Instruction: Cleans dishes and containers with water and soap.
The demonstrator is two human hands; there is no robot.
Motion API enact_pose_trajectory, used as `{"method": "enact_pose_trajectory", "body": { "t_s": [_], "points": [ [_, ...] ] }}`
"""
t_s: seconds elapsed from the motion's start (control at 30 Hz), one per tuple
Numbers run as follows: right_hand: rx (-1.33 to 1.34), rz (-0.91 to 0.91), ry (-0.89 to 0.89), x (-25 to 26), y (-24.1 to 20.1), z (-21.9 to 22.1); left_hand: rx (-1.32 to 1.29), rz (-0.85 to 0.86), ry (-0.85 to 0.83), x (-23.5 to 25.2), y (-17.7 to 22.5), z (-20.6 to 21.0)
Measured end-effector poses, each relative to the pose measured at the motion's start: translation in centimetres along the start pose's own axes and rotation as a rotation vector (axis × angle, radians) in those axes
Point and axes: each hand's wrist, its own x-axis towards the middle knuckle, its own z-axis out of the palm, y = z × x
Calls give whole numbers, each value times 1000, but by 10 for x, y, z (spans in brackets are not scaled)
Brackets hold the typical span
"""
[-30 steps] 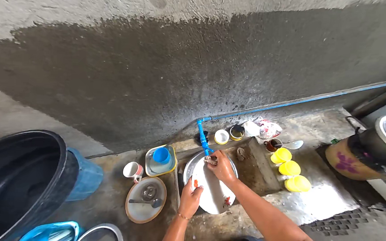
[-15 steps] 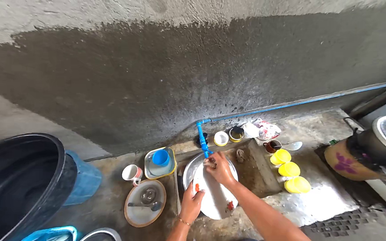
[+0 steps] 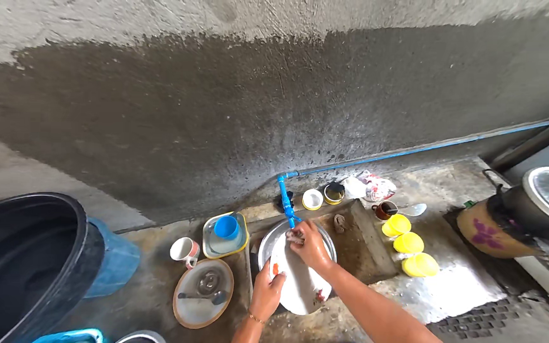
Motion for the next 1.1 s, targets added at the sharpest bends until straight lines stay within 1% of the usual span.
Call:
{"method": "enact_pose_trajectory", "body": {
  "t_s": [0.03, 0.17, 0.3, 0.33, 0.4, 0.47, 0.5, 0.57, 0.63, 0.7, 0.73, 0.77, 0.8, 0.83, 0.9, 0.93, 0.97, 1.0, 1.03, 1.07, 1.1],
  "points": [
    [6, -12, 2, -1, -1, 1, -6, 5, 6, 0, 0, 0],
    [-33, 64, 29, 13, 9, -8, 22, 7, 1, -1, -1, -3],
    [13, -31, -6, -2, -6, 1, -22, -7, -6, -2, -1, 1],
    [10, -19, 8, 1, -3, -1, -38, -5, 2, -3, -2, 1],
    [2, 71, 66, 15, 14, -11, -29, 6, 9, -3, -6, -1],
    [85, 151, 140, 28, 25, -23, -7, -5, -2, -5, -5, -2],
    [168, 147, 192, 30, 25, -26, -14, -20, -5, -5, -4, -2],
    [333, 50, 241, 24, 12, -26, -50, -38, 1, -6, -2, 2],
    [336, -172, 195, 5, -4, -8, -81, -26, -4, -3, -2, 6],
    [138, -437, 102, -15, -8, 21, -85, 48, -7, 0, -2, 10],
    [0, -549, 117, -20, -3, 33, -80, 81, -1, -1, -2, 11],
    [-80, -584, 157, -18, 5, 38, -83, 88, 10, -3, -3, 12],
    [-102, -523, 193, -11, 14, 35, -82, 80, 42, -7, -4, 13],
    [-79, -369, 213, 0, 23, 29, -63, 88, 92, -10, -6, 15],
    [39, 17, 163, 21, 40, 14, -23, 116, 155, -16, -10, 15],
    [60, 116, 132, 27, 43, 10, -43, 89, 131, -17, -9, 13],
    [45, 156, 93, 30, 38, 5, -90, 24, 78, -17, -6, 10],
    [17, 140, 51, 29, 27, 0, -159, -75, 6, -15, -1, 6],
    [-24, 65, 21, 24, 14, 0, -221, -200, -66, -13, 7, 2],
    [-81, -82, 47, 16, 6, 6, -263, -316, -118, -13, 13, -1],
    [-129, -270, 120, 12, 4, 17, -287, -388, -140, -12, 18, -4]
  ]
}}
